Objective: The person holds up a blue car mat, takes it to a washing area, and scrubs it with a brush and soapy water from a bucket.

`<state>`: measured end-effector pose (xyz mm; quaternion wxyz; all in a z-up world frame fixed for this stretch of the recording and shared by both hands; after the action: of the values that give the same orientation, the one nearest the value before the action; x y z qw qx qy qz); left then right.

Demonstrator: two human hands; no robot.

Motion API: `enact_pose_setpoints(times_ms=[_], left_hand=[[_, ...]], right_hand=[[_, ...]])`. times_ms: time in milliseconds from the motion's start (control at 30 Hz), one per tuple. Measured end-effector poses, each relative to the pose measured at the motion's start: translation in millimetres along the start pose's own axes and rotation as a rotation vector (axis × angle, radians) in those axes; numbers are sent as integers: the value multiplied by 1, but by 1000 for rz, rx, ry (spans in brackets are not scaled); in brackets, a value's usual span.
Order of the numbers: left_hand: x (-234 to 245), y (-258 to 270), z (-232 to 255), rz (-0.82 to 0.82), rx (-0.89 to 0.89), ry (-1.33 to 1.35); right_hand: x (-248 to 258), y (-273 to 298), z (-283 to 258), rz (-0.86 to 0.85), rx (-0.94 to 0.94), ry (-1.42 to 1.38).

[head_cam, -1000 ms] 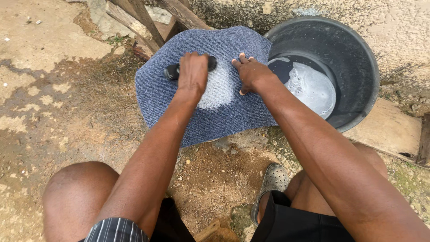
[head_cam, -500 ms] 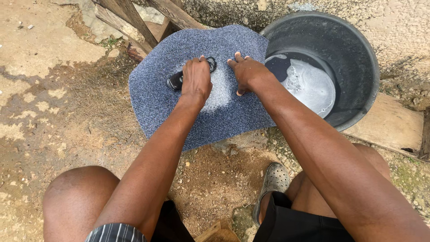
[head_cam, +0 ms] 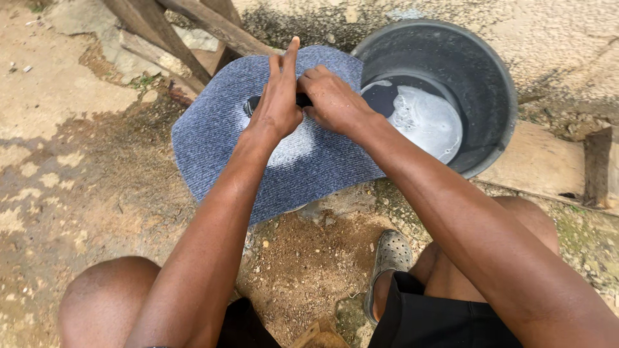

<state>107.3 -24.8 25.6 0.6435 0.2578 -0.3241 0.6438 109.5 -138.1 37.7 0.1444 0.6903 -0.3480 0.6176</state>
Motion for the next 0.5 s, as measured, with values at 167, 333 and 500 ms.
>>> enact_pose_setpoints(times_ms=[167, 333, 500], left_hand=[[-22, 2, 43, 103, -264, -61], [-49, -3, 69, 11, -319, -106], [-114, -10, 95, -128, -395, -211]], right_hand=[[20, 31, 39, 31, -96, 78], [14, 85, 145, -64, -343, 159], [-14, 178, 280, -201, -773, 170]])
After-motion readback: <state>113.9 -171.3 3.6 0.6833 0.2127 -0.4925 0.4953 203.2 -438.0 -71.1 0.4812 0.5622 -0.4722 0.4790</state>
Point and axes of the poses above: each hand's wrist, its own y-axis away from the middle knuckle, its own x-axis out of the back of the hand, z = x × y, the point moved 5 cm from there along -y, towards the middle knuckle, and after that the axes turned 8 degrees about x, right-handed, at the moved point
